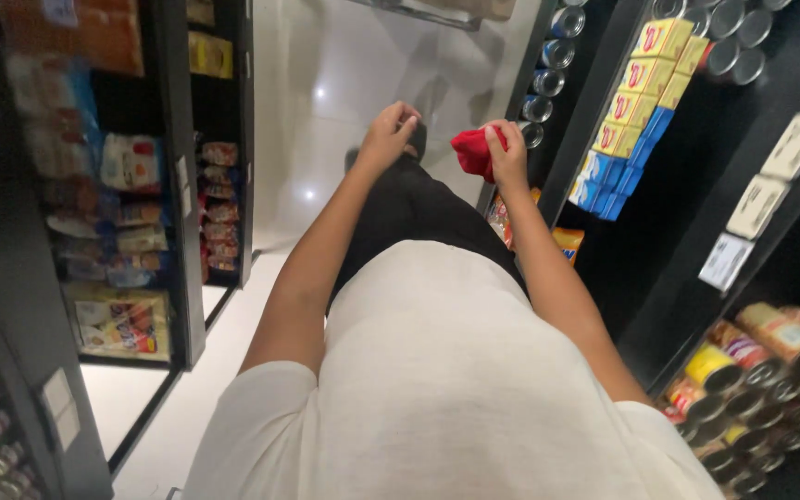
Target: Cleaning canned goods and shelving units using a red cloth in a retail or storage setting.
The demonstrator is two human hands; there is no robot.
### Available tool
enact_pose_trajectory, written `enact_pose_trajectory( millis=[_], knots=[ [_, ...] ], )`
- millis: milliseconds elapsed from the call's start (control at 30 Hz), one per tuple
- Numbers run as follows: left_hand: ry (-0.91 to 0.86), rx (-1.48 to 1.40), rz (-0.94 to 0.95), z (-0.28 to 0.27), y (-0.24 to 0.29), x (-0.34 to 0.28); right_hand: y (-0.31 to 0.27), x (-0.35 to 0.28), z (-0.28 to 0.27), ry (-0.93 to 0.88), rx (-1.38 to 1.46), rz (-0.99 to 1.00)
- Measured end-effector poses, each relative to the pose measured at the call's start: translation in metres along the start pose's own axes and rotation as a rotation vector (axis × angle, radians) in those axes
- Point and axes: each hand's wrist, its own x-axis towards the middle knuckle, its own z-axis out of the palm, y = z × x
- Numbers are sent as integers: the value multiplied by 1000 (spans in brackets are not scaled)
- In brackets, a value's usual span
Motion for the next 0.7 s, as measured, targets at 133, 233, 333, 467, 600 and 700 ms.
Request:
enact_pose_trajectory(
  millis=[133,233,333,467,600,700],
  knots=[
    [-16,33,-2,2,4,-50,11,-38,19,63,77,5],
    [-52,83,-7,-9,1,-97,9,-68,40,94,116,-13],
    [-24,27,28,-21,-24,-146,-19,-96,66,78,130,-66],
    [107,-93,-83,-45,-61,-220,-73,-141,98,60,225,-131],
    [229,-62,-171,-73,-70,-284,-114,-186,121,-6,408,-62],
    [264,-39,-121,-77,-81,-307,-120,-214,134,-15,445,-94]
  ],
)
